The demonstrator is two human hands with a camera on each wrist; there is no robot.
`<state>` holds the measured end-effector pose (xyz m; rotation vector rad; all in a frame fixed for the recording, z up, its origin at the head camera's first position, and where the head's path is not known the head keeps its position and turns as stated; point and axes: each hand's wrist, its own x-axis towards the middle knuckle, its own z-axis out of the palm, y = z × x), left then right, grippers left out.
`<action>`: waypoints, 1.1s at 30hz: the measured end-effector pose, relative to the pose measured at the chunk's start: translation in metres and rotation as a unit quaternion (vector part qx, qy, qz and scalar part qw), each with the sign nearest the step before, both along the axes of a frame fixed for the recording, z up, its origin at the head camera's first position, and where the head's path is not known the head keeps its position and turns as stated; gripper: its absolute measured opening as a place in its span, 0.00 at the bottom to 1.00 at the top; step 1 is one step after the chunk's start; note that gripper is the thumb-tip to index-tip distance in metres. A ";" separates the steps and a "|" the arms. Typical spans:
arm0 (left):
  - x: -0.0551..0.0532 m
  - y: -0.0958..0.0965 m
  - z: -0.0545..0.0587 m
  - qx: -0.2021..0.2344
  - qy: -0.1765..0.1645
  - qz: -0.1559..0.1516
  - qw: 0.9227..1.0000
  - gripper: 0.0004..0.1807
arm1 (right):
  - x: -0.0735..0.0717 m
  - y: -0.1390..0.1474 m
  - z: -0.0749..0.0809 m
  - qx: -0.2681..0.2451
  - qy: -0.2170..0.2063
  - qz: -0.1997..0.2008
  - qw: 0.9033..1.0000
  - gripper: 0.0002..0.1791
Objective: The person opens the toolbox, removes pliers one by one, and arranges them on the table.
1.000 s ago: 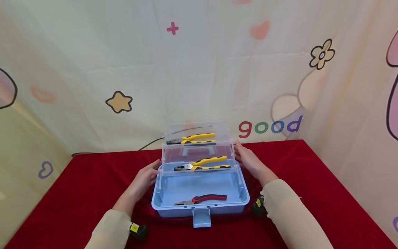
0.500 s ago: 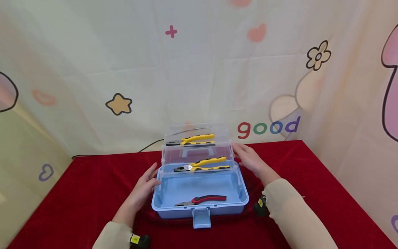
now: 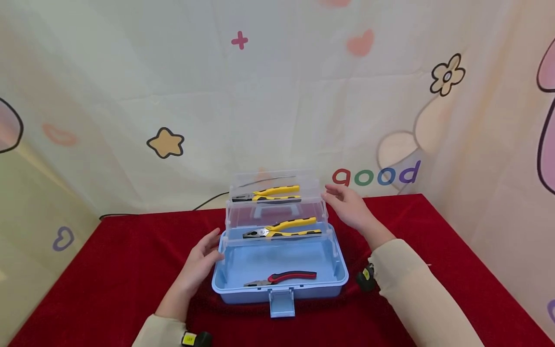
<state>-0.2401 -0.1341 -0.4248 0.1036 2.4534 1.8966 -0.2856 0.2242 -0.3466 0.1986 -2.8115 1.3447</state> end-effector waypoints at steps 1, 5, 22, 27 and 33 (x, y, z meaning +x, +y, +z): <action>0.000 -0.001 0.000 -0.001 0.001 -0.001 1.000 0.36 | 0.000 -0.001 0.003 0.003 0.005 -0.001 1.000 0.35; 0.001 -0.002 -0.003 0.003 0.010 -0.013 1.000 0.34 | -0.001 -0.003 0.015 0.017 0.022 -0.008 1.000 0.35; 0.001 -0.007 -0.005 0.020 -0.007 -0.041 0.999 0.34 | -0.022 -0.044 0.045 0.073 -0.036 0.009 0.997 0.33; 0.001 -0.007 -0.004 0.013 -0.006 -0.037 0.999 0.34 | -0.030 -0.053 0.045 0.078 -0.060 0.009 0.995 0.31; 0.002 -0.008 -0.006 0.010 -0.008 -0.030 0.999 0.33 | -0.039 -0.064 0.045 0.098 -0.075 0.004 0.992 0.26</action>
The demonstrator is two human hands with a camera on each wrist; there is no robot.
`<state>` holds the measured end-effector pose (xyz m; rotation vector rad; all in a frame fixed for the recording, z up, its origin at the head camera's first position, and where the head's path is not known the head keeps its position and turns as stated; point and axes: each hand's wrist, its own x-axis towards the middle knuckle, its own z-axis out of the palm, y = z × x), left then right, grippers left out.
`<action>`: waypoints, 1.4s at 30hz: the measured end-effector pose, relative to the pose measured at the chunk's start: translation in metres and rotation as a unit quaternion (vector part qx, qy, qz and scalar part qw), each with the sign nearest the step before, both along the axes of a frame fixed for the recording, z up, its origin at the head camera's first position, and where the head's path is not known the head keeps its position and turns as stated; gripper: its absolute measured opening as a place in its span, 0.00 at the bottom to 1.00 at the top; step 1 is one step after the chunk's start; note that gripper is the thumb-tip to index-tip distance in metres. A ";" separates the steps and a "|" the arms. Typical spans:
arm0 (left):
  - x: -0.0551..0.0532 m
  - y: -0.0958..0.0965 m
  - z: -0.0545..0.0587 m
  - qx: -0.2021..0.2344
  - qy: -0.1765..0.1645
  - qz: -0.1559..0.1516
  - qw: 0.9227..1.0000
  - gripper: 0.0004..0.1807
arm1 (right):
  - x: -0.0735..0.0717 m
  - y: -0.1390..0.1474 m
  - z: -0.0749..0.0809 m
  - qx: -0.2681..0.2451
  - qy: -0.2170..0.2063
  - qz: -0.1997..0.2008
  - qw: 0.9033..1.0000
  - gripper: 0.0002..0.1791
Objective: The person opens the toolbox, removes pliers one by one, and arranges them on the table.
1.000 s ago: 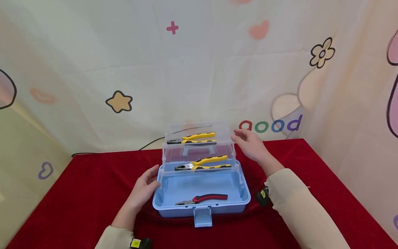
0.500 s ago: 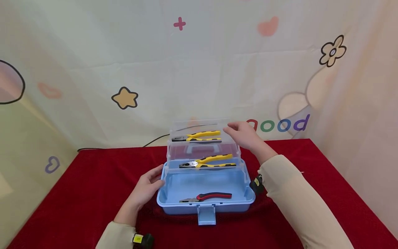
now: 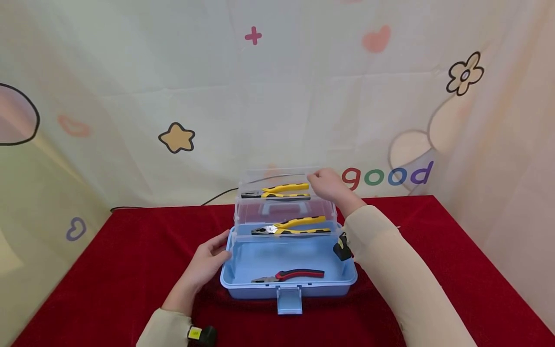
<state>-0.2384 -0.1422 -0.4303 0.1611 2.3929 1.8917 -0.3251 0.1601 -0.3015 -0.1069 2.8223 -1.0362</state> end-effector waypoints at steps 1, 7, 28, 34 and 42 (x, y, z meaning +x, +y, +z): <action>0.000 0.000 -0.001 0.000 -0.001 0.001 1.000 0.33 | -0.001 -0.002 0.000 0.004 -0.004 -0.003 1.000 0.26; -0.001 -0.001 -0.003 0.005 -0.002 0.000 1.000 0.33 | -0.006 -0.011 0.003 0.023 -0.035 -0.025 0.999 0.27; -0.001 -0.001 -0.002 0.024 -0.001 -0.002 1.000 0.32 | -0.011 -0.029 0.004 0.064 -0.065 -0.027 0.995 0.17; -0.001 -0.001 -0.001 0.027 -0.001 0.000 1.000 0.32 | -0.011 -0.032 0.005 0.062 -0.060 -0.031 0.996 0.19; -0.001 -0.002 -0.001 0.032 -0.011 -0.006 0.999 0.32 | -0.012 -0.033 0.004 0.032 -0.073 -0.043 0.996 0.19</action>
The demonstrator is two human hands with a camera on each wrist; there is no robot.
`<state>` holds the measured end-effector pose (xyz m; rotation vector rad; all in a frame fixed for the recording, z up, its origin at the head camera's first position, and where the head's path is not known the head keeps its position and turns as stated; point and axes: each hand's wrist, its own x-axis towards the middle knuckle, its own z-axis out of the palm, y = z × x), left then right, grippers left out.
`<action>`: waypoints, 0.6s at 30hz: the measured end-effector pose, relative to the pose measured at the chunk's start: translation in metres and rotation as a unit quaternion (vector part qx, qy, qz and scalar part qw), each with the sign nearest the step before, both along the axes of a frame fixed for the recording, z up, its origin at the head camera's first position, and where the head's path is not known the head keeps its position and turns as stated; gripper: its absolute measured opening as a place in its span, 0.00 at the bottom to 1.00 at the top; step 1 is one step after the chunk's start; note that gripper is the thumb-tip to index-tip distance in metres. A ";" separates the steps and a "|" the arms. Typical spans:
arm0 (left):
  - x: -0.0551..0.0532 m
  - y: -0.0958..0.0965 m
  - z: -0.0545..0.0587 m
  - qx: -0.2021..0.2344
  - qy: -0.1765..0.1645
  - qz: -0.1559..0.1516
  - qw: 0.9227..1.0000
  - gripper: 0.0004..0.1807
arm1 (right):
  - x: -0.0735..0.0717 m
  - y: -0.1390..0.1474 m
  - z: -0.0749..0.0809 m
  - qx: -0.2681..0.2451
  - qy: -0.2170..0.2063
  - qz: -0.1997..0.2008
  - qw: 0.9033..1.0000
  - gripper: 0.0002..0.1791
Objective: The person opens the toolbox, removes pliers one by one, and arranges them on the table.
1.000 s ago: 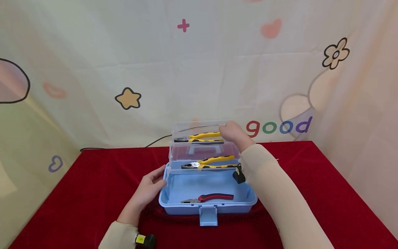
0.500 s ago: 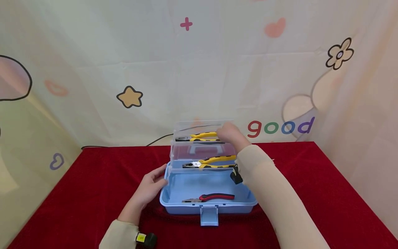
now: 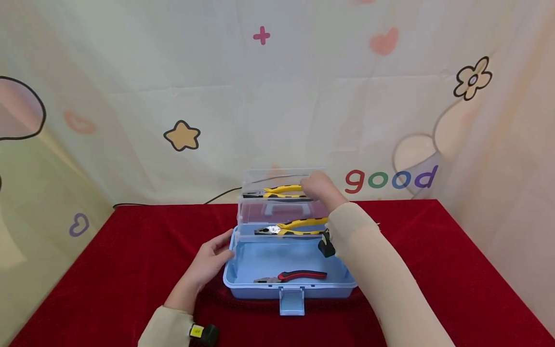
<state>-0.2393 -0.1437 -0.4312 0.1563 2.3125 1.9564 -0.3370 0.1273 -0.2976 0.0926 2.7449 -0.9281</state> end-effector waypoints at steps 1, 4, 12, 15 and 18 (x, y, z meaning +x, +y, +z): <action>0.000 0.000 0.000 -0.001 -0.002 0.000 1.000 0.32 | -0.001 0.000 0.000 -0.004 -0.001 -0.001 1.000 0.20; -0.001 0.000 -0.001 0.000 -0.005 -0.004 1.000 0.33 | -0.001 0.001 0.000 -0.008 0.000 -0.009 1.000 0.23; -0.001 -0.001 -0.001 -0.004 -0.009 -0.005 1.000 0.33 | 0.000 0.004 -0.001 -0.018 0.006 -0.023 1.000 0.25; -0.001 -0.001 -0.001 -0.006 -0.011 -0.003 1.000 0.33 | 0.000 0.004 -0.001 -0.014 0.006 -0.025 1.000 0.25; -0.001 -0.001 -0.001 -0.005 -0.012 -0.003 1.000 0.33 | 0.000 0.005 0.000 -0.012 0.010 -0.028 0.999 0.24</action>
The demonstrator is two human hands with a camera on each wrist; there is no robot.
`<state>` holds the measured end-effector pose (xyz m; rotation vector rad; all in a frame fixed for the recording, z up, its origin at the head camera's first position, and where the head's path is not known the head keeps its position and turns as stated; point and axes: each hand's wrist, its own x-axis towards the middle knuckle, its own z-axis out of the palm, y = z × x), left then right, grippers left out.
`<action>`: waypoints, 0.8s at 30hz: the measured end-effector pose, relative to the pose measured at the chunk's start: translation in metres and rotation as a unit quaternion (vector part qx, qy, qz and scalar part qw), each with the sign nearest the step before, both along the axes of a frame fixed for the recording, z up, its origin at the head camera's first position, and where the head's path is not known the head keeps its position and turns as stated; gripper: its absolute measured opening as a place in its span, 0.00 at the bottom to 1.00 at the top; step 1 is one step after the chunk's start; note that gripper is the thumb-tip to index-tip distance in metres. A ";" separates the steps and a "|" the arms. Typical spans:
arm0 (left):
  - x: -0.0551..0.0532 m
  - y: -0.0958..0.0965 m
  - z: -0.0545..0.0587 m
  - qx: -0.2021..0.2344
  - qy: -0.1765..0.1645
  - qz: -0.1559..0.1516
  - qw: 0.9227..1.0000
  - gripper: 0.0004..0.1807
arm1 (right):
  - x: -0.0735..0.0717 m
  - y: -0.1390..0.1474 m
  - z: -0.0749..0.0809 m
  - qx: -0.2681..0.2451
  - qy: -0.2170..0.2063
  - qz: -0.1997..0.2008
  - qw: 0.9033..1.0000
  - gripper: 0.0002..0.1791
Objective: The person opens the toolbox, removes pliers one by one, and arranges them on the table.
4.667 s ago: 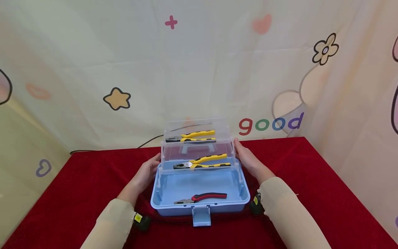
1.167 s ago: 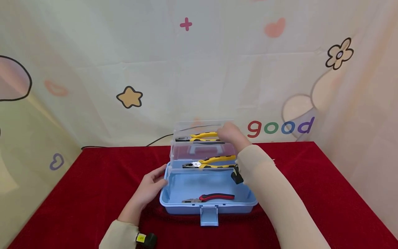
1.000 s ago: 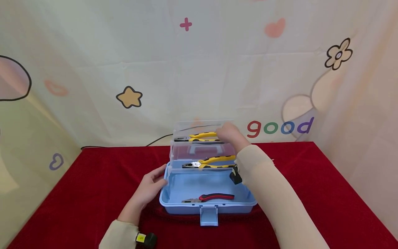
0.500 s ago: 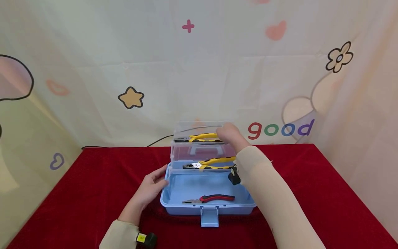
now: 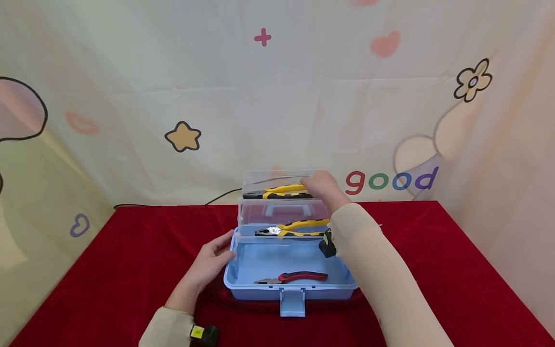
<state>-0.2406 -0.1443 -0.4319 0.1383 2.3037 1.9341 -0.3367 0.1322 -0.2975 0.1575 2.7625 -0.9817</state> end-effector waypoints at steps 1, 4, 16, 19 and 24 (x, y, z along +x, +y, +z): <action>0.000 0.000 0.000 0.000 0.000 0.000 1.000 0.33 | 0.000 0.000 0.000 -0.001 0.001 0.001 1.000 0.24; 0.000 0.000 0.000 -0.001 0.001 -0.001 1.000 0.33 | -0.001 0.001 -0.001 -0.006 0.005 0.000 1.000 0.25; 0.001 0.001 0.000 -0.002 0.005 0.003 1.000 0.33 | -0.004 0.004 0.003 -0.068 0.002 -0.035 0.997 0.27; 0.001 0.001 0.000 -0.003 0.005 0.003 1.000 0.33 | -0.003 0.005 0.004 -0.086 0.003 -0.037 0.996 0.28; 0.001 0.001 0.000 -0.003 0.006 0.002 1.000 0.33 | -0.001 0.005 0.006 -0.092 0.003 -0.043 0.995 0.28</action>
